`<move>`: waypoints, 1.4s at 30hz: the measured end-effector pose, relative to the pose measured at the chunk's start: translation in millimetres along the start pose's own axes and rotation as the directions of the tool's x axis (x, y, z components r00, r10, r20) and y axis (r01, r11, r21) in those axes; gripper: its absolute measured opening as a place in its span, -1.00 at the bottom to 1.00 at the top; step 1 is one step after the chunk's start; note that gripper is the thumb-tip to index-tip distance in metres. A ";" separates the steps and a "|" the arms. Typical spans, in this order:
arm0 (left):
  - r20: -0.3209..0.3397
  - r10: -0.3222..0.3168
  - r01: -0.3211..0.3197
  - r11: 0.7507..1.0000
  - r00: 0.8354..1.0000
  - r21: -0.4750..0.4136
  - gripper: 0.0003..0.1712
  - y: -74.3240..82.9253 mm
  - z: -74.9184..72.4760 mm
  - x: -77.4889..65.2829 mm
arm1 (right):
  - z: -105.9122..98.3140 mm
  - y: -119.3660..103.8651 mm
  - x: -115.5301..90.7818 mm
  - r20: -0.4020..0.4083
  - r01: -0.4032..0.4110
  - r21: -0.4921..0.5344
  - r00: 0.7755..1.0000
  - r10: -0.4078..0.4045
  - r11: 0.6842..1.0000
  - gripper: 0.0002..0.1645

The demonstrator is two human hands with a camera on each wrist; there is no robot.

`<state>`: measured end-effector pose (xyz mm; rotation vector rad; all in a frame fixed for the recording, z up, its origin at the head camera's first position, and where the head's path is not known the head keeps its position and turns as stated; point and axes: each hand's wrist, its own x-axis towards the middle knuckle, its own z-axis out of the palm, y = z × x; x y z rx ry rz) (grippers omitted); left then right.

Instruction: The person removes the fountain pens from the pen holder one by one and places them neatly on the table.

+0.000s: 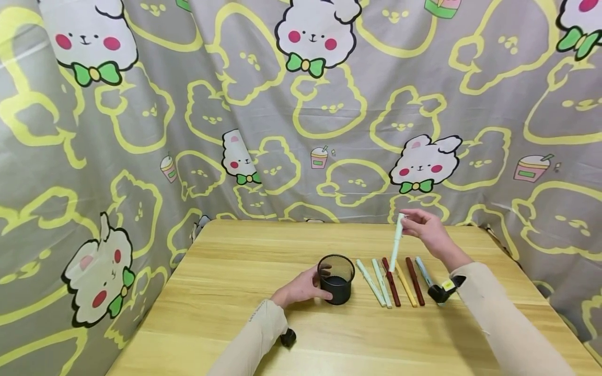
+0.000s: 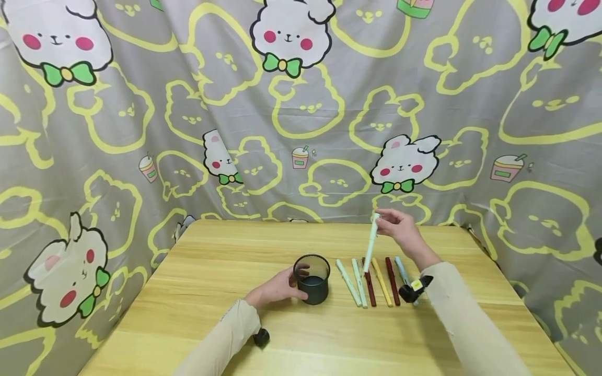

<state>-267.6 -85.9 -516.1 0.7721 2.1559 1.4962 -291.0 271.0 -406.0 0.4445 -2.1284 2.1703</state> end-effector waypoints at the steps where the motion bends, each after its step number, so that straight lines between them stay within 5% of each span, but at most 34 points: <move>1: 0.000 0.005 -0.005 1.000 1.000 0.001 -0.11 -0.3 -0.1 -0.1 | -6.9 3.0 -1.7 -0.004 -0.015 -0.024 1.000 0.015 1.000 -0.76; 11: -0.015 -0.020 0.021 0.999 1.000 0.030 -0.12 0.9 -0.2 0.8 | -72.5 33.3 -19.7 -0.039 -0.151 -0.215 0.989 0.146 0.965 -0.75; 17: -0.015 -0.018 0.018 0.999 1.000 0.035 -0.13 -0.9 0.3 1.0 | -94.0 45.2 -27.2 -0.053 -0.223 -0.327 0.975 0.218 0.918 -0.44; 21: -0.012 -0.019 0.020 0.999 1.000 0.038 -0.13 -1.0 0.3 1.1 | -102.6 52.5 -31.9 -0.033 -0.259 -0.372 0.963 0.266 0.891 -0.29; 30: -0.013 -0.007 0.008 1.000 1.000 0.030 -0.11 -1.7 -1.0 2.0 | -113.3 73.5 -38.8 0.046 -0.263 -0.433 0.949 0.313 0.862 -0.36; 42: -0.010 -0.020 0.020 0.999 1.000 0.025 -0.11 -0.5 -0.7 1.6 | -111.9 92.1 -39.8 0.008 -0.287 -0.500 0.942 0.336 0.817 -0.40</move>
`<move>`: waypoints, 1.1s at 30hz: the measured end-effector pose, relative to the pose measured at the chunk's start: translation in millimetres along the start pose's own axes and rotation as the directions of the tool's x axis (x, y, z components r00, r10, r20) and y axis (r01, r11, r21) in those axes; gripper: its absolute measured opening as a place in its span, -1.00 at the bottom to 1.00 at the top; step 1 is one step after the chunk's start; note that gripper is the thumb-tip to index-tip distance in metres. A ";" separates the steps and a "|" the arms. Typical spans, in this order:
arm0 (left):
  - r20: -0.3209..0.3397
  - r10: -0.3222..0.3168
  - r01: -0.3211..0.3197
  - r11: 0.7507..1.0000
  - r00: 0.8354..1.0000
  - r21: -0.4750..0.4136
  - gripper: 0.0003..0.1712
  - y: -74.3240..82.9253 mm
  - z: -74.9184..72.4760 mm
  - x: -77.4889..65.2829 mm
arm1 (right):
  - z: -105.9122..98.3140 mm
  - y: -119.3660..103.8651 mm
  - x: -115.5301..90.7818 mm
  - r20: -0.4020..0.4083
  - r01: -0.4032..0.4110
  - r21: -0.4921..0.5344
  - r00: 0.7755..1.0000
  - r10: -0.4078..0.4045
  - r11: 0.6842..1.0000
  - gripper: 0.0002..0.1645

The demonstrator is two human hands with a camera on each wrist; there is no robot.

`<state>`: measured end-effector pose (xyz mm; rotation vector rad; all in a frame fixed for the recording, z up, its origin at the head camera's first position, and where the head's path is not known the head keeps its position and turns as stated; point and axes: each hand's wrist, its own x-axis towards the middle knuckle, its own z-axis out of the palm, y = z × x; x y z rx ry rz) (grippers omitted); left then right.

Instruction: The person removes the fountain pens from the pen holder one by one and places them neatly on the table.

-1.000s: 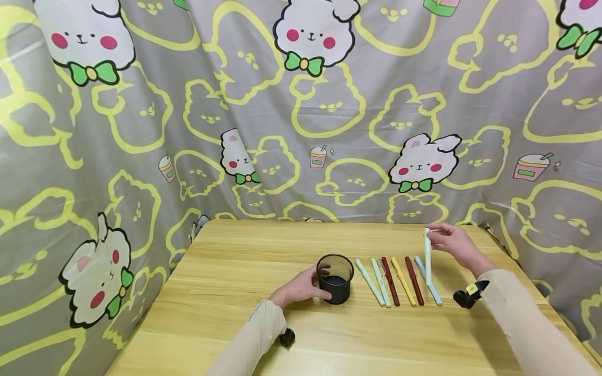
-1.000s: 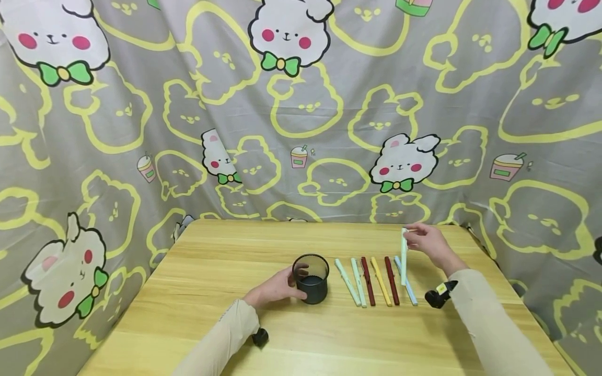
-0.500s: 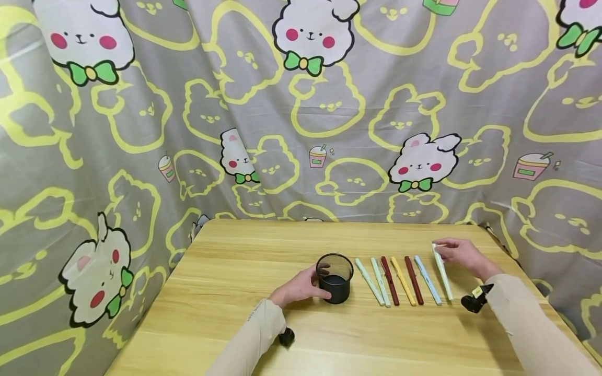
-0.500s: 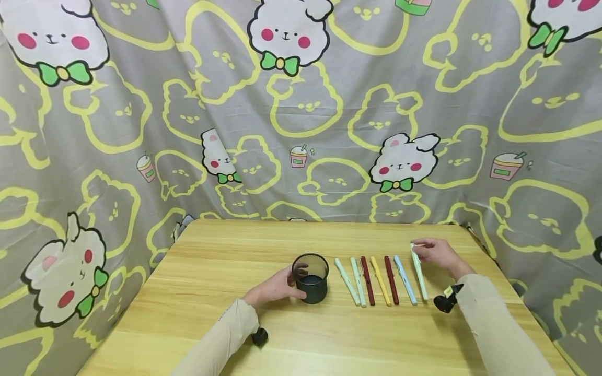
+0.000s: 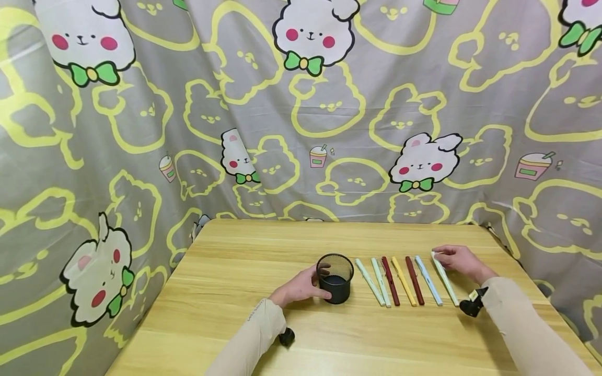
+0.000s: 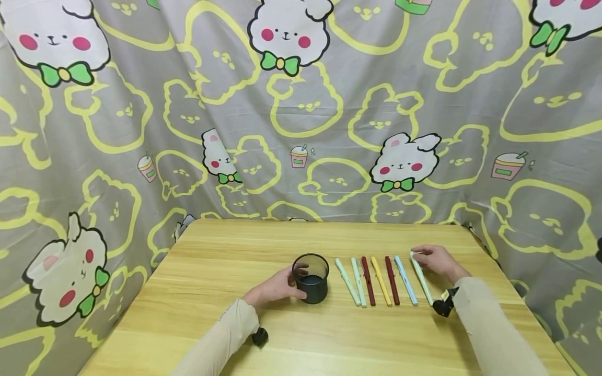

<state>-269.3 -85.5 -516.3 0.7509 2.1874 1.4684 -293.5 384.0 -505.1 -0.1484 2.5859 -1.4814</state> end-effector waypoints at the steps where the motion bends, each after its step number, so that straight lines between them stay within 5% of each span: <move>1: 0.003 0.000 0.000 1.000 1.000 0.000 -0.11 0.4 -0.2 -0.6 | 0.8 0.9 0.6 -0.005 -0.007 -0.006 1.000 0.007 1.000 -0.40; 33: 0.002 0.020 -0.020 0.999 1.000 -0.030 -0.12 2.5 -0.3 -1.7 | 9.5 6.0 -0.6 -0.095 -0.029 -0.186 0.995 0.011 0.982 -0.54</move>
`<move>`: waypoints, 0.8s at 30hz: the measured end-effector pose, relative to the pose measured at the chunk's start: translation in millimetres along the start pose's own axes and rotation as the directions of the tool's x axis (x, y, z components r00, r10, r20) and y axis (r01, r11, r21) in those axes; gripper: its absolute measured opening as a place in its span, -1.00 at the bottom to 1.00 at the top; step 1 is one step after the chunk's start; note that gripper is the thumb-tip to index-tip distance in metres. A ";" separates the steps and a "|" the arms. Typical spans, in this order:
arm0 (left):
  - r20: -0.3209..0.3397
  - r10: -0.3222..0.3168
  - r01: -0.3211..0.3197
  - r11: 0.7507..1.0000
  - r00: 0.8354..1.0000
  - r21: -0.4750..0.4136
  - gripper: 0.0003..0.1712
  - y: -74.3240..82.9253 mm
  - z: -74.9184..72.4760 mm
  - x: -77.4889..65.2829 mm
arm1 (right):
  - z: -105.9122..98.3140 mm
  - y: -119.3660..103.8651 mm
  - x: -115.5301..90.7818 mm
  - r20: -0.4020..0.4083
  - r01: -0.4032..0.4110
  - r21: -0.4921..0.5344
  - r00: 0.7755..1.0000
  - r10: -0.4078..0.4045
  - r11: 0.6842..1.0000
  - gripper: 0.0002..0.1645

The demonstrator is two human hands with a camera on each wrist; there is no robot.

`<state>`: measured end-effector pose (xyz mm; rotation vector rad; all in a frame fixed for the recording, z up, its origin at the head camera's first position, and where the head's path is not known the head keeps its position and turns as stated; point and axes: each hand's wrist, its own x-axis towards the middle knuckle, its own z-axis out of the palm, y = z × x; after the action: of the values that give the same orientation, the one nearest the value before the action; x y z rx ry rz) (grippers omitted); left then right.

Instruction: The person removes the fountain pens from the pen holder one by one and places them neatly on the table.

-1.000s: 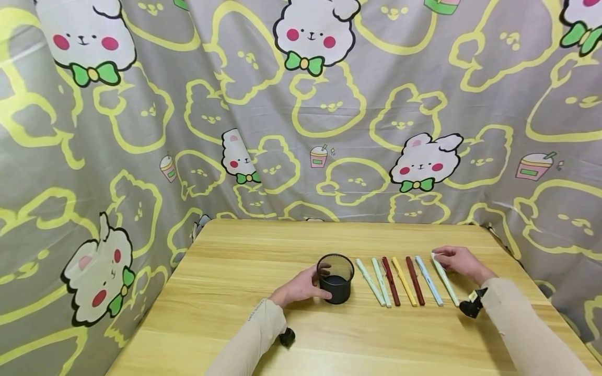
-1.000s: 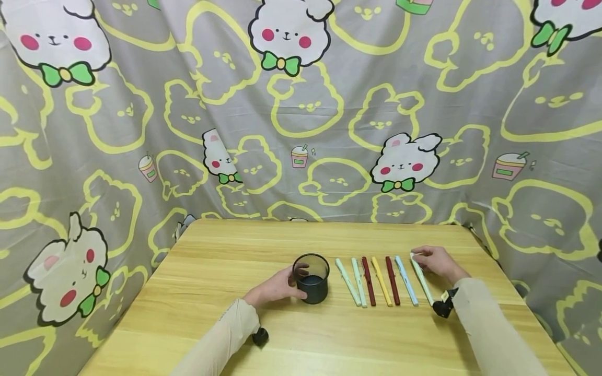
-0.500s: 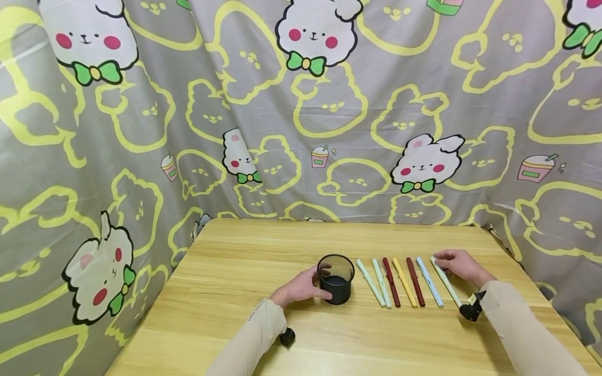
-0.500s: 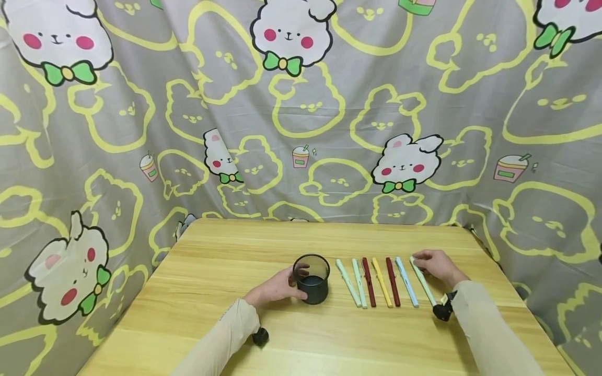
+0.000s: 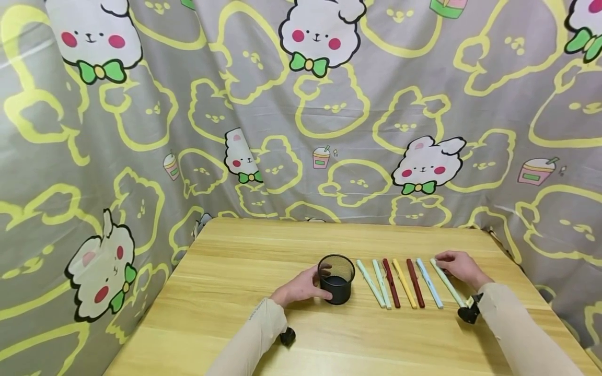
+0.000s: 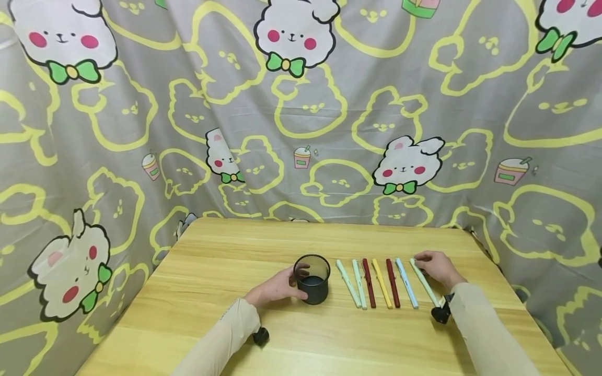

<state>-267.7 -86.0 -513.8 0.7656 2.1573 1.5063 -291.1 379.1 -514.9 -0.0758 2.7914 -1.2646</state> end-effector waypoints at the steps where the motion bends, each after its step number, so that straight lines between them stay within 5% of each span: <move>1: 0.001 -0.003 0.003 1.000 1.000 0.002 -0.12 -0.2 0.3 0.3 | 0.3 0.6 -0.5 -0.005 -0.004 0.002 1.000 0.004 1.000 -0.56; 16: -0.014 -0.022 0.023 0.999 1.000 0.028 -0.07 -1.4 2.5 3.4 | -1.8 -2.8 -2.8 -0.023 -0.010 -0.011 1.000 0.009 1.000 -0.52; 24: -0.059 -0.046 0.052 0.993 0.997 0.108 0.01 0.4 -3.0 -4.8 | -5.7 -18.6 -15.0 -0.063 0.065 -0.148 0.995 -0.075 0.987 -0.50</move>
<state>-265.7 -91.1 -512.3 0.7081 2.2990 1.4105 -276.4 372.3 -496.4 -0.1426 2.9617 -1.0942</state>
